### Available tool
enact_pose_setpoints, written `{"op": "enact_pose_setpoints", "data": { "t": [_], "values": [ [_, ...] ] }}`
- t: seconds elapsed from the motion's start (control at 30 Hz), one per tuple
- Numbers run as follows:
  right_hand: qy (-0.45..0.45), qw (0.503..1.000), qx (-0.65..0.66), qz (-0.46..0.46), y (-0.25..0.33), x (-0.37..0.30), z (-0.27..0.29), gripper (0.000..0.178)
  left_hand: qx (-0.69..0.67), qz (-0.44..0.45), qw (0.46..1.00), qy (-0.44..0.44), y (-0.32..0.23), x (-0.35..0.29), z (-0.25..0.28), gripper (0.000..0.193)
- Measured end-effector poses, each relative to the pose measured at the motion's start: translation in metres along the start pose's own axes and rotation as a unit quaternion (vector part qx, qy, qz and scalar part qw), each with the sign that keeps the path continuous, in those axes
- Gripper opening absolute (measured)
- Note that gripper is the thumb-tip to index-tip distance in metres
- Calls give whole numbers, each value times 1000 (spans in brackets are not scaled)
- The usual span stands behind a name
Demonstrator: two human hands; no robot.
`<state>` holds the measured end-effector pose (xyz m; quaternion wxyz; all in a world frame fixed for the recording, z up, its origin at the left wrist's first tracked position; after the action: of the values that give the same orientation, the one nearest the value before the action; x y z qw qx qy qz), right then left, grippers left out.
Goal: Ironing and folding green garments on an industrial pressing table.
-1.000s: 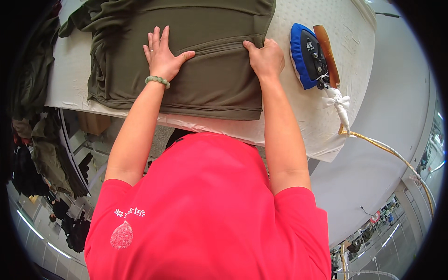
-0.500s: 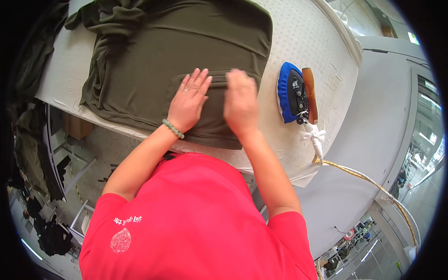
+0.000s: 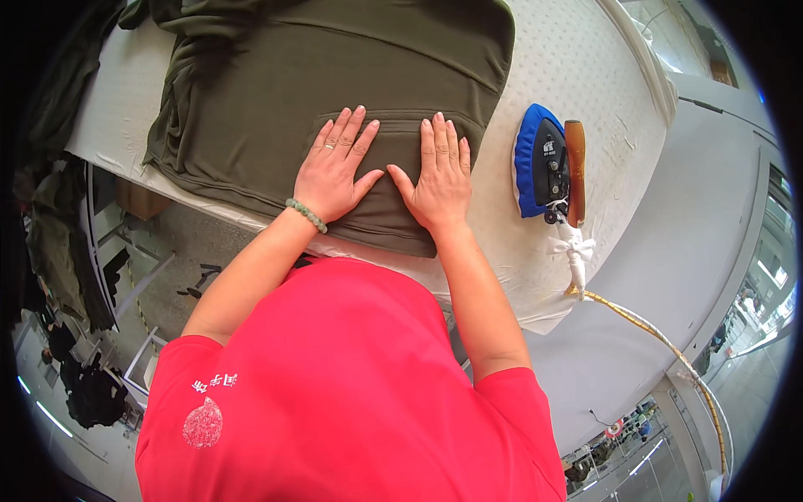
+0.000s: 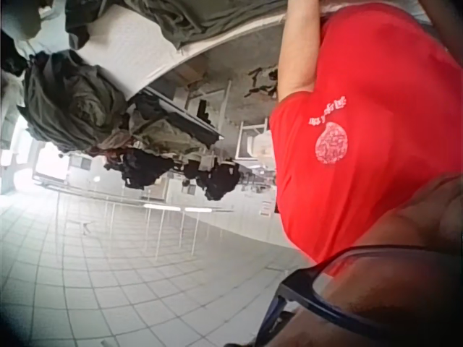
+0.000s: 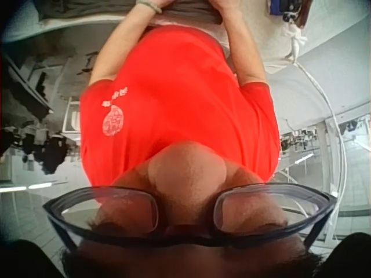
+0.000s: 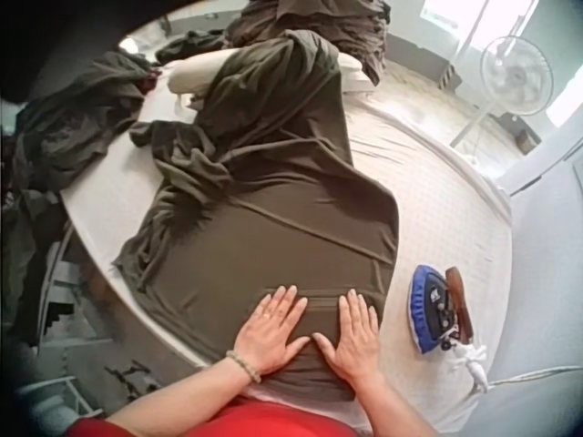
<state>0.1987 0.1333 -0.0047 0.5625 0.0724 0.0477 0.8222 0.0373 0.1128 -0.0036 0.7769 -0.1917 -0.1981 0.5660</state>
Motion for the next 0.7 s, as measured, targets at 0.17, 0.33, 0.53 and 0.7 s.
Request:
{"op": "enact_pose_setpoints", "data": {
  "t": [0.17, 0.33, 0.53, 0.7],
  "values": [
    [14, 1000, -6, 5, 0, -3, -2, 85, 2, 10, 1000, 3, 1, 2, 1, 78],
    [23, 1000, -9, 16, -1, 1, -3, 85, -4, 30, 1000, 3, 8, -10, 4, 80],
    [1, 1000, -8, 18, 1, -2, 3, 79, 30, 31, 999, 8, 13, -13, 14, 81],
    [-77, 990, 116, -13, -17, -17, 22, 66, -20, 6, 999, -41, 38, -30, 47, 73]
  ]
}}
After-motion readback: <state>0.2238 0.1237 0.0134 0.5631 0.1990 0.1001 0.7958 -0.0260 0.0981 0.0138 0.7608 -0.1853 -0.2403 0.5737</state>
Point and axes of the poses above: each hand's wrist, its own x-axis towards the middle knuckle, its own z-axis out of the back of the hand, y = z × x, the point moved 8 cm from there along x, towards the middle knuckle, and after that the axes turned 8 degrees about -x, right-handed, at the moved point
